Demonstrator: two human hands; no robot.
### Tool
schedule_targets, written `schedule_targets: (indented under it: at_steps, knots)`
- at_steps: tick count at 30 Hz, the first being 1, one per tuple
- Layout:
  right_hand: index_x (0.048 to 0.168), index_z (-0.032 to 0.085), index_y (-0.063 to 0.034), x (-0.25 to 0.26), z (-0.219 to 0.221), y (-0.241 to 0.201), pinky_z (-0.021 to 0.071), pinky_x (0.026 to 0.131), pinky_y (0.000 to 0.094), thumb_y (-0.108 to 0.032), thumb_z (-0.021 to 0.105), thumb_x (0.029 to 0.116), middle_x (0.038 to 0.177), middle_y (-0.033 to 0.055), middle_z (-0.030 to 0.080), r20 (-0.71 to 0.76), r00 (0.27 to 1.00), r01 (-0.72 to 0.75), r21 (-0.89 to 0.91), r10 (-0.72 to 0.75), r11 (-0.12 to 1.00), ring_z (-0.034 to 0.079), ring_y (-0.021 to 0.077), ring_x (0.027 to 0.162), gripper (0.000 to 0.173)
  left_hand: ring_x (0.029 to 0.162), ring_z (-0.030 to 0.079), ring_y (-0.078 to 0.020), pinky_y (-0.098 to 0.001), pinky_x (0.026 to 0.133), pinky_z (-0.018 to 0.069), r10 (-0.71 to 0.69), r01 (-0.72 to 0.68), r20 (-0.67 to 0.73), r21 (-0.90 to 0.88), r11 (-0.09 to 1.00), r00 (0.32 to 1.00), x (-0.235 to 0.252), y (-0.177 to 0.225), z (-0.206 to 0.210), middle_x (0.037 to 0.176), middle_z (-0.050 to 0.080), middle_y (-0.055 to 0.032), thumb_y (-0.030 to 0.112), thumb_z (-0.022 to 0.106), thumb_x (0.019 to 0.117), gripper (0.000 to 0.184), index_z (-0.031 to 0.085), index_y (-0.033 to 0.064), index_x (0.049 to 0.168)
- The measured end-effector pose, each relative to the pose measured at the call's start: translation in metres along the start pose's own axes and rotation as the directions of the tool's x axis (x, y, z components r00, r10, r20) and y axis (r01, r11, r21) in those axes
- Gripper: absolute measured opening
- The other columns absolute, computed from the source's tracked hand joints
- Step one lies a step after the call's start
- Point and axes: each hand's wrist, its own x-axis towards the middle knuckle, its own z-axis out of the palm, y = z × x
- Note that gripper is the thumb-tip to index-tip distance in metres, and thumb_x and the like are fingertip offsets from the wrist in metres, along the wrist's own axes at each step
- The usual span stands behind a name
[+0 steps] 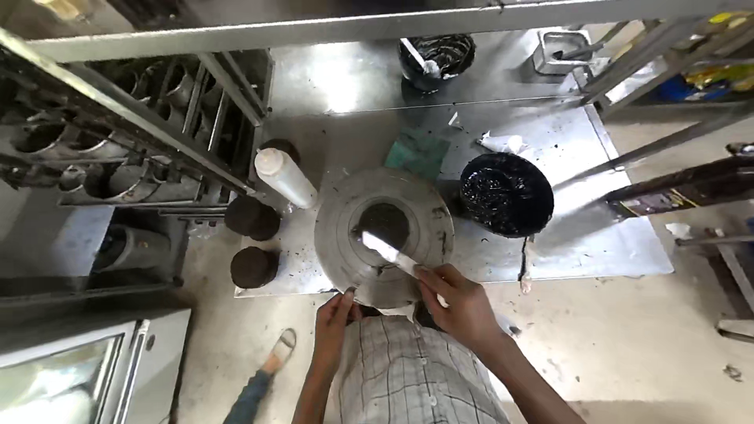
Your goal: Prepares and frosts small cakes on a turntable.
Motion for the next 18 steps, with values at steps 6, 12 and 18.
schedule_targets:
  at_steps: [6,12,18]
  knots:
    - [0.121,0.076,-0.0165,0.037,-0.029,0.051,0.058,0.057,0.0478,-0.019,0.065,0.0958,0.099,0.0102,0.071,-0.08,0.984,-0.17,-0.188,0.157,0.967,0.068,0.0249,0.068,0.028,0.066,0.065,-0.0164,-0.0306,0.069,0.0572,0.026,-0.026,-0.021,0.005,1.0,0.999,0.007,0.005,-0.011,0.071,0.068,-0.009,0.021,0.05,0.1078,0.036,0.068,-0.0021,0.086]
    - [0.123,0.071,-0.0024,-0.035,-0.039,0.17,0.052,0.058,0.0462,-0.019,0.061,0.1018,0.085,0.0158,0.067,-0.355,0.788,-0.511,0.076,0.503,0.856,0.059,0.0246,0.062,0.029,0.067,0.066,-0.0173,-0.0311,0.069,0.058,0.01,-0.011,-0.098,-0.018,1.0,0.995,0.004,0.001,-0.004,0.072,0.068,-0.0086,0.02,0.051,0.1077,0.034,0.069,-0.0021,0.09]
    - [0.112,0.073,0.007,-0.178,-0.06,0.145,0.0544,0.058,0.029,-0.01,0.066,0.0949,0.084,0.015,0.069,-0.413,0.75,-0.569,-0.005,0.516,0.822,0.062,0.0126,0.064,0.025,0.064,0.066,-0.016,-0.0315,0.068,0.0586,0.088,-0.092,-0.125,-0.022,0.996,0.988,0.006,-0.004,0.0,0.069,0.067,-0.0062,0.022,0.053,0.1063,0.034,0.067,0.002,0.083]
